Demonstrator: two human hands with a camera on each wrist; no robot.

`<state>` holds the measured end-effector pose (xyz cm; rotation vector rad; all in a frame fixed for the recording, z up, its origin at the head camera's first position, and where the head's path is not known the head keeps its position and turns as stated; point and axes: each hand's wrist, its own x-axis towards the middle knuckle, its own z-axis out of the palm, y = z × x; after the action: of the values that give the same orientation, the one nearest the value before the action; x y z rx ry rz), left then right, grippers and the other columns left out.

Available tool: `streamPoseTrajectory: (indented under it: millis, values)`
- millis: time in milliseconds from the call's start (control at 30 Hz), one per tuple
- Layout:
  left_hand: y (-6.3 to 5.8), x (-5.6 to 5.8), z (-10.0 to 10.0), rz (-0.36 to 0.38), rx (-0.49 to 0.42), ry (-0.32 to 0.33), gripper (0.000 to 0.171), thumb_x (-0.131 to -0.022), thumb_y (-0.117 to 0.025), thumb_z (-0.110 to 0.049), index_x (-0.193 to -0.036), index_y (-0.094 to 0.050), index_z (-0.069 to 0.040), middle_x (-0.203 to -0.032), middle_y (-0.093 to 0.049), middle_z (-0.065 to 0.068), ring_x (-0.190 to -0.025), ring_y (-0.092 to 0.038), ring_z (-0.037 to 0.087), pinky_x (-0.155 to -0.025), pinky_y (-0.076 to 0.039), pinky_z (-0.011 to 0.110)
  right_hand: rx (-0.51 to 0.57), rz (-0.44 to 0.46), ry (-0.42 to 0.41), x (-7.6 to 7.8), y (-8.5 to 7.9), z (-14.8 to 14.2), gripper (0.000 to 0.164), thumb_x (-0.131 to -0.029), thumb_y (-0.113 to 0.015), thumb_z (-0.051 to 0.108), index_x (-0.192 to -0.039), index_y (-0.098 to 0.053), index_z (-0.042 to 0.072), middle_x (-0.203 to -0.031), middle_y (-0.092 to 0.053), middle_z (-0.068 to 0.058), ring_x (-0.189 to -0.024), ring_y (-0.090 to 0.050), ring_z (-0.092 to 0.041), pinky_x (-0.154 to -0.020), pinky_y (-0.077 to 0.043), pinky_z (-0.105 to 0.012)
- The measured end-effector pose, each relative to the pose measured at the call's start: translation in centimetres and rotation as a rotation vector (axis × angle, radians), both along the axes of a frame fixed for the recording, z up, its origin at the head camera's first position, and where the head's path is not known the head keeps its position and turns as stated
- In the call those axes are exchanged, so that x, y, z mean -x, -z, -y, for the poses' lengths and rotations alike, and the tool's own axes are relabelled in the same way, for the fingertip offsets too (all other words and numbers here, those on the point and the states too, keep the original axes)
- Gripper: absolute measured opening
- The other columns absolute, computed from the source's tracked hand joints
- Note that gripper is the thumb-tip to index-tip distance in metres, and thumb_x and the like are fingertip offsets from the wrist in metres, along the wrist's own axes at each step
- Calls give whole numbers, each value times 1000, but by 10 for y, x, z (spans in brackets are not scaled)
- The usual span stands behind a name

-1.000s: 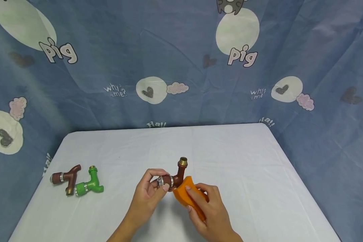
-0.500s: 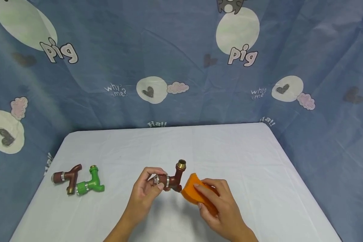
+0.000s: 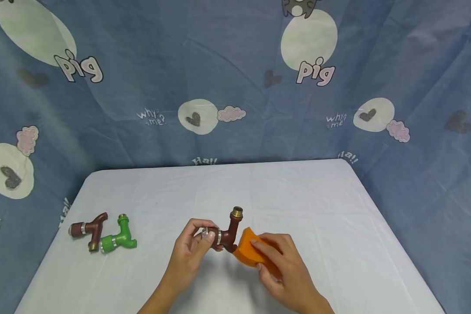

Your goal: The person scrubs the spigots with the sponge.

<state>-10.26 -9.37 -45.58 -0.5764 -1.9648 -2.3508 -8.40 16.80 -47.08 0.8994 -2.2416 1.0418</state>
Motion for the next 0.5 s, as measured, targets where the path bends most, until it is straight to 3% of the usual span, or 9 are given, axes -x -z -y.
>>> streamPoseTrajectory:
  millis: [200,367,500]
  values:
    - [-2,-3,1,85,6,33,27,-106,-57,0,-132,-49,7,-124,-53,27,-96,-70,24,-85,-63,37,161,-35,-11,5,-2,13,41,-104,-66,24,-140,-63,4,-135,-57,-16,-116,-53,-27,-94,-50,-17]
    - [-2,-4,3,136,38,-15,31,-103,-65,-3,-130,-54,5,-121,-61,25,-100,-71,22,-87,-62,35,75,-62,4,-3,10,25,41,-108,-60,33,-140,-66,8,-133,-57,-13,-113,-52,-25,-92,-50,-19]
    - [-2,-2,3,110,41,-44,25,-104,-62,-2,-127,-57,6,-118,-63,24,-99,-71,21,-86,-62,33,22,-67,17,-9,22,28,39,-106,-61,33,-140,-67,13,-132,-59,-10,-111,-53,-23,-92,-48,-19]
